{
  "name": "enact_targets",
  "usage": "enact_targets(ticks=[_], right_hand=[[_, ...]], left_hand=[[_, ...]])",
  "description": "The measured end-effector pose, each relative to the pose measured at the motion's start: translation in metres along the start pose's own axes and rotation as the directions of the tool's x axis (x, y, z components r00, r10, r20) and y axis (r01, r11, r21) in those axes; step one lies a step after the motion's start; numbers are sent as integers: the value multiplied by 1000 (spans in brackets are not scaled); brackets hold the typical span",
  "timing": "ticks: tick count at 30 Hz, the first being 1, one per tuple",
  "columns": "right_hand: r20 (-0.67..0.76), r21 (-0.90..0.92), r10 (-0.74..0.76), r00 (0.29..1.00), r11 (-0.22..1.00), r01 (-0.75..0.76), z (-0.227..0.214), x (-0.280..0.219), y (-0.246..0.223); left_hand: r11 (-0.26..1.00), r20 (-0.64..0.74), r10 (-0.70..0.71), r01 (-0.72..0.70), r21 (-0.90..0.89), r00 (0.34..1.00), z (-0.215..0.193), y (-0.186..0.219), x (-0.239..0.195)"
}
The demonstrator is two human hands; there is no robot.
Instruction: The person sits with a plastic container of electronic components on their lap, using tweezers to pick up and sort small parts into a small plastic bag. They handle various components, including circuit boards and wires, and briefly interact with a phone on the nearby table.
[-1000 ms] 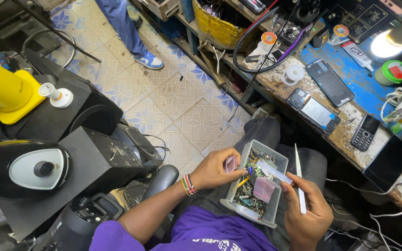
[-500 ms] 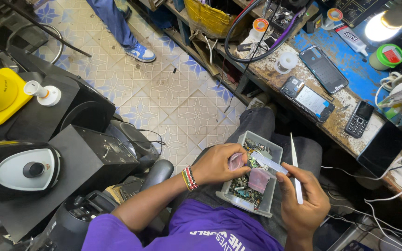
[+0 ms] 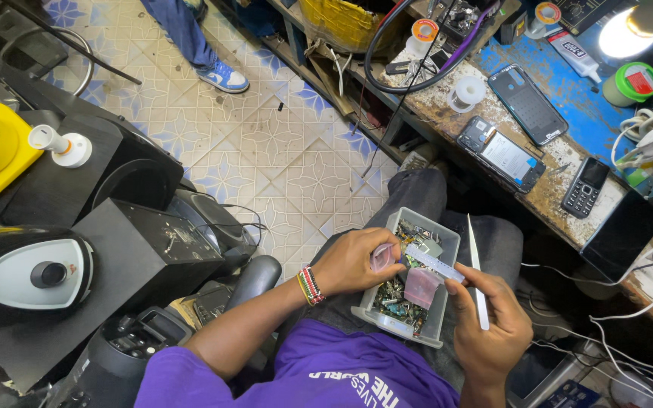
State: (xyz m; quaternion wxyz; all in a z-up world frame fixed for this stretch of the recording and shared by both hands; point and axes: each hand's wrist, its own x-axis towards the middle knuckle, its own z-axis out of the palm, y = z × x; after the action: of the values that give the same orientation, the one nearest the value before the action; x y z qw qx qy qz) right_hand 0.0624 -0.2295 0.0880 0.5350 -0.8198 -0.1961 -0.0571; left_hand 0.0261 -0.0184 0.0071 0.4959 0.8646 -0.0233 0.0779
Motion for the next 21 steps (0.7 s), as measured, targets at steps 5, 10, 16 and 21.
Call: enact_targets(ticks=[5,10,16,21], right_hand=[[3,16,-3,1000,1000,3,1,0,-1],[1,14,11,1000,1000,-11,1,-2,0],[11,3,-22,1000,1000,22,2,-1,-3],[8,7,0,1000,1000,0,2,-3,0]], left_hand=[[1000,2,1,-1,2,1000,-2,0,0],[1000,-1,2,-2,2,1000,-1,-2,-1],[1000,6,-3,3,-10,1000,-4,0,-1],[1000,-1,15,-15,-7,1000,-3,-3,-1]])
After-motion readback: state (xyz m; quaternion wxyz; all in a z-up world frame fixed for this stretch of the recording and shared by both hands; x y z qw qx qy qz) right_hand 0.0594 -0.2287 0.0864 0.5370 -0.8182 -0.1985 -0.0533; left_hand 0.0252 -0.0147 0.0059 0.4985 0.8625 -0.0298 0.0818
